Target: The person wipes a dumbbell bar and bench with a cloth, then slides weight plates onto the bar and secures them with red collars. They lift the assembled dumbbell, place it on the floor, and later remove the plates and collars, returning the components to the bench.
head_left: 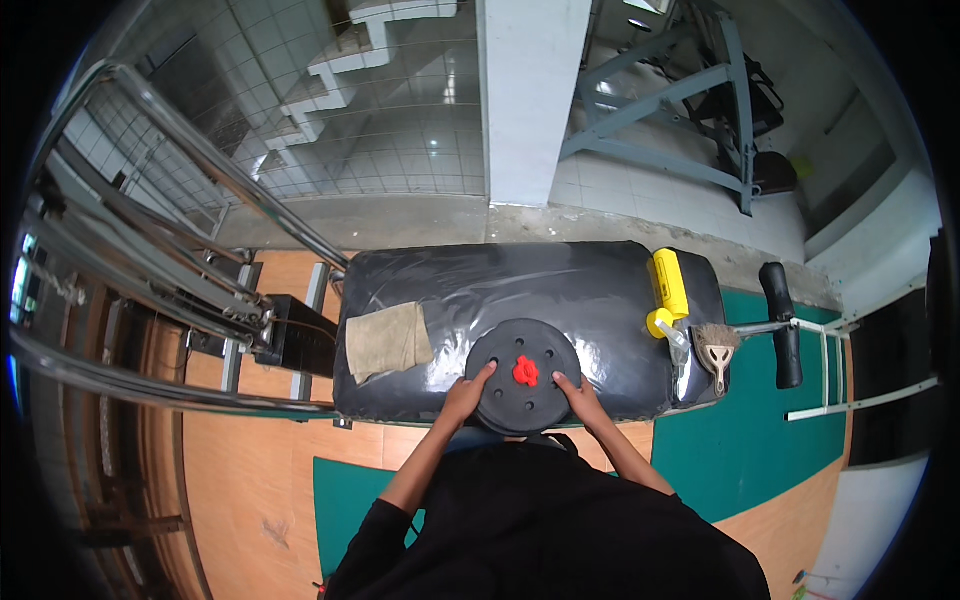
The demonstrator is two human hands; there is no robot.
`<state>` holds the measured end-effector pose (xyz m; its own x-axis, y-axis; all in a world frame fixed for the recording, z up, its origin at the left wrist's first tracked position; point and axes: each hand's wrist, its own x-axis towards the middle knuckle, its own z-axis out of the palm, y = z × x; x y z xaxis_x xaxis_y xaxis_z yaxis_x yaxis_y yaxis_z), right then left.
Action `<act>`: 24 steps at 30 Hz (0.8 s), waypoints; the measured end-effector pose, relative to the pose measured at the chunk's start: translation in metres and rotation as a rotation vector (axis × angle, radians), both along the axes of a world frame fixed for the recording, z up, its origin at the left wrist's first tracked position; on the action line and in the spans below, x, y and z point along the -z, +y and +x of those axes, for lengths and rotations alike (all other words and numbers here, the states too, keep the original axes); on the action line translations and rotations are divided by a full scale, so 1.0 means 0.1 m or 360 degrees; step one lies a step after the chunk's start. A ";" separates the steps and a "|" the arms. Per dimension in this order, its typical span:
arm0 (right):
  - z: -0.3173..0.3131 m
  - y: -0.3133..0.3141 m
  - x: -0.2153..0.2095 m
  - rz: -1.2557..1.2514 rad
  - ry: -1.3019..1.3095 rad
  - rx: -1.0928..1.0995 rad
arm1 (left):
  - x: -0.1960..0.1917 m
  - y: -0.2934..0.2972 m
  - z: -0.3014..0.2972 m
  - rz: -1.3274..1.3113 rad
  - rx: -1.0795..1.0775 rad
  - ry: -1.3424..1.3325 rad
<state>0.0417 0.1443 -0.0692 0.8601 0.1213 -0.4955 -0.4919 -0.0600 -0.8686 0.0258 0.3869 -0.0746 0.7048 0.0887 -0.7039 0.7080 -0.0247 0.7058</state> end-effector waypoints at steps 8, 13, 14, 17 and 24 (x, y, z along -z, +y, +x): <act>0.83 -0.14 0.32 -0.0154 -0.0065 0.0304 | 0.22 -0.21 1.26 0.0151 0.0285 -0.0029; 1.09 -0.27 0.07 -0.0482 0.0362 -0.0047 | 0.53 -0.22 1.41 0.0285 0.0453 -0.0004; 1.19 -0.34 -0.08 -0.0617 0.0564 -0.0348 | 0.37 -0.20 1.43 0.0393 0.0585 -0.0037; 1.35 -0.24 -0.34 -0.0983 0.0654 -0.0654 | 0.23 -0.01 1.37 0.0477 0.0808 -0.0282; 1.28 -0.20 -0.19 -0.1635 0.0260 -0.0778 | -0.01 -0.01 1.21 0.0841 0.0771 -0.0878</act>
<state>0.1696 0.1241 -0.0498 0.7487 -0.1015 -0.6551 -0.3233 -0.9187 -0.2270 0.1469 0.3855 -0.0735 0.9743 -0.0896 -0.2066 0.1001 -0.6492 0.7540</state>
